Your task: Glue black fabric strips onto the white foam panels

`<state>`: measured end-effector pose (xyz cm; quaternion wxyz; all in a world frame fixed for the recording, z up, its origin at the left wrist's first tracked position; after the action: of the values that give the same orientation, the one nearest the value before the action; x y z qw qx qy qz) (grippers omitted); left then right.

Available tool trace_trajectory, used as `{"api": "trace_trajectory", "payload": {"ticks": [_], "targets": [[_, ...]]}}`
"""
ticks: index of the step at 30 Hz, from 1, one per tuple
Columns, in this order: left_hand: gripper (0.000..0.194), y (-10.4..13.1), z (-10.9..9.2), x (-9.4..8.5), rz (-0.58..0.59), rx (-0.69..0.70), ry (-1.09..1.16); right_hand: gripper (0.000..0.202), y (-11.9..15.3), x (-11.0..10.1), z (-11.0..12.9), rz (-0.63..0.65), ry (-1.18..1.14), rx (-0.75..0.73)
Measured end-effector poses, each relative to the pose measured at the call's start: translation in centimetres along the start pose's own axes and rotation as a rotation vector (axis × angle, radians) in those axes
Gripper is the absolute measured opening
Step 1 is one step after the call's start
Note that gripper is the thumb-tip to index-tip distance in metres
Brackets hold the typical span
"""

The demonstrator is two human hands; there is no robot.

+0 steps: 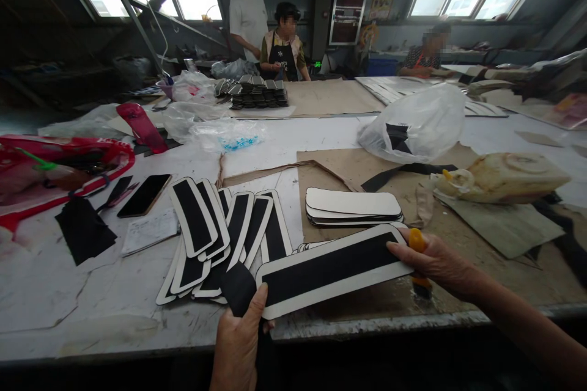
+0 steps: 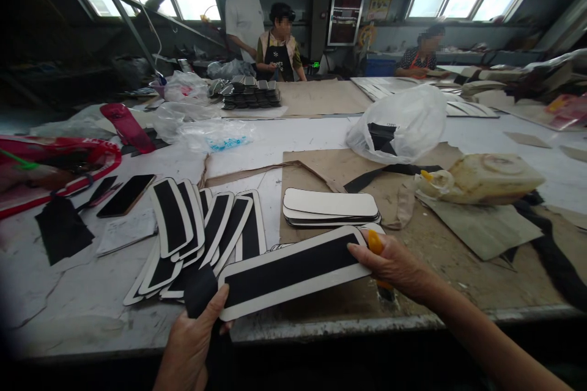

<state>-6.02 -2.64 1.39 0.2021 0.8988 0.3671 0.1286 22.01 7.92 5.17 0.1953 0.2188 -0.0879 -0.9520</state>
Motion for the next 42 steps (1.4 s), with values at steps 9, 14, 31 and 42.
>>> {"api": "trace_trajectory", "payload": {"ticks": [9,14,31,42], "targets": [[0.04,0.3,-0.4,0.2,-0.049,-0.022,-0.026,0.029,0.2,0.0,0.6,-0.023,0.047,-0.066],[0.038,0.4,-0.4,0.1,0.008,0.0,-0.005,0.031,0.4,-0.2,0.4,-0.047,0.037,-0.041],[0.034,-0.2,-2.6,-0.8,0.088,0.006,0.114,0.042,-1.1,0.5,1.5,-0.047,-0.123,-0.013],[0.046,-1.3,-0.3,-2.2,-0.018,0.016,-0.211,0.053,-1.4,-3.4,-0.3,-0.416,-0.171,-0.169]]}}
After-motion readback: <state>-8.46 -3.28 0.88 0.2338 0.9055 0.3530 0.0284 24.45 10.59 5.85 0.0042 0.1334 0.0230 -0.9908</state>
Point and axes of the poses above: each hand's wrist, its own y-axis away from the middle knuckle, its own x-axis out of the palm, z = x × y, the point moved 1 cm from there along -y, towards the middle knuckle, and after that the axes turned 1 degree about -x, right-handed, at the moved point
